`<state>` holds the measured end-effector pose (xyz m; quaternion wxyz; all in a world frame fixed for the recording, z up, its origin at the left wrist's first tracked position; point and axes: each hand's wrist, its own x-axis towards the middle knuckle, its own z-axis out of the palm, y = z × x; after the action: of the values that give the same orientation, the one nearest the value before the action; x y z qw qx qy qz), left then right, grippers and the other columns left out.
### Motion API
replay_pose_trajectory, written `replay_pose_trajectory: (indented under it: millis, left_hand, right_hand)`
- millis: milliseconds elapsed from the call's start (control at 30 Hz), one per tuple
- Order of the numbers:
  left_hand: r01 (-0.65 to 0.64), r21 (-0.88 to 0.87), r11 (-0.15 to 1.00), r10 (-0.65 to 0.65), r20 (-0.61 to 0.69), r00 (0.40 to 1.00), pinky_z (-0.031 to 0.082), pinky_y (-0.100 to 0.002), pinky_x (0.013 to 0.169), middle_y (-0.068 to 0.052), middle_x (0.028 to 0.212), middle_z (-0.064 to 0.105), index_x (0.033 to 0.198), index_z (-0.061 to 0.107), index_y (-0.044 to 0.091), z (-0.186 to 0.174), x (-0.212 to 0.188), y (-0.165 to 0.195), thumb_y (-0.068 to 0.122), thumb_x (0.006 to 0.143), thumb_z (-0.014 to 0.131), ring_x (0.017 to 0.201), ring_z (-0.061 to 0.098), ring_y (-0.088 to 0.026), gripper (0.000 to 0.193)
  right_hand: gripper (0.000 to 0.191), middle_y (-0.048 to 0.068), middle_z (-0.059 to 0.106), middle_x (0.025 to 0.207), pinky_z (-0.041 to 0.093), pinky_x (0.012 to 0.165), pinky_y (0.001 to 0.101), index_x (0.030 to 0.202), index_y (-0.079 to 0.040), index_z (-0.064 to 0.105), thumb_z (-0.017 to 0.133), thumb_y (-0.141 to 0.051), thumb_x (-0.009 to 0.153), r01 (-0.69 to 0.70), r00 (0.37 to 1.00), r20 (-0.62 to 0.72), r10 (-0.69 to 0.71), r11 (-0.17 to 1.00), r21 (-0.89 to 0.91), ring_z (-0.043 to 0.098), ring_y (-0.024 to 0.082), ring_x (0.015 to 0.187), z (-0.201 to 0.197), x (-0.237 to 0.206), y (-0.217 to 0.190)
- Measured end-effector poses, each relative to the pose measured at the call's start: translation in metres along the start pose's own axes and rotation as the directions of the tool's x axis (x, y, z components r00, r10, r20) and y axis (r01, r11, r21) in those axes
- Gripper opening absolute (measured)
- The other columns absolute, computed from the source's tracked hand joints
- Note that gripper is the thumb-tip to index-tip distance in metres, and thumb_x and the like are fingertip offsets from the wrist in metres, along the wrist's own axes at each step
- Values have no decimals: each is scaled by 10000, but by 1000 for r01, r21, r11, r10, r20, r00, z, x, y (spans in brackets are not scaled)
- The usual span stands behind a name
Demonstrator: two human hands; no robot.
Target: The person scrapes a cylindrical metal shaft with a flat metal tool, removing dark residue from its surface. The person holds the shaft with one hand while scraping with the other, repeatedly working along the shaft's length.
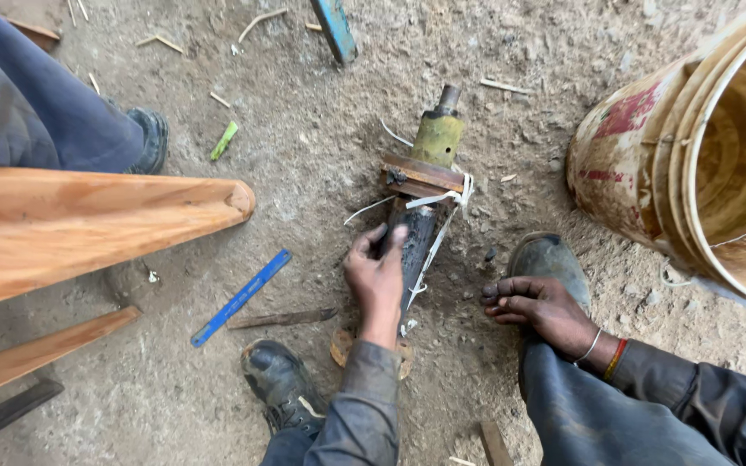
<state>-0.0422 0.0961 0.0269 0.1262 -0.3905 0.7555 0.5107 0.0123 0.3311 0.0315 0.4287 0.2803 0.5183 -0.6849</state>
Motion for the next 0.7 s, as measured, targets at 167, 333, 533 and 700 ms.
replay_pose_trajectory:
  millis: [167, 333, 533, 700]
  left_hand:
    - [-95, -208, 974, 131, 165, 978, 625, -322, 917, -128, 1244, 745, 1274, 679, 51, -16, 10, -20, 144, 874, 774, 1066, 746, -210, 421]
    - [-18, -262, 965, 66, 178, 982, 665, -314, 879, -143, 1167, 762, 1219, 687, 21, -13, 20, -29, 71, 782, 808, 1002, 776, -208, 456]
    - [-71, -151, 986, 84, 83, 993, 653, -292, 844, -139, 1048, 784, 1082, 673, 10, -3, 15, -17, 150, 751, 894, 938, 776, -194, 422]
    - [-22, -105, 994, 26, 34, 999, 646, -297, 801, -128, 1008, 780, 1003, 648, 41, 2, 13, -4, 174, 755, 899, 915, 773, -200, 377]
  right_hand:
    - [364, 175, 752, 1202, 628, 958, 351, 1273, 77, 661, 613, -102, 959, -32, 999, -33, 30, 997, -73, 757, 240, 1087, 1, -1, -3]
    - [390, 163, 769, 1141, 639, 929, 318, 1266, 69, 681, 660, -164, 954, -19, 999, -47, 13, 991, -136, 773, 209, 1036, 4, -2, -4]
    - [389, 143, 770, 1140, 635, 926, 318, 1262, 64, 684, 666, -164, 947, -16, 999, -43, 9, 986, -164, 763, 196, 1031, 4, -3, -5]
    - [385, 144, 783, 1112, 639, 894, 322, 1255, 63, 689, 676, -159, 941, -30, 998, -57, 21, 985, -168, 771, 196, 994, 8, -2, -7]
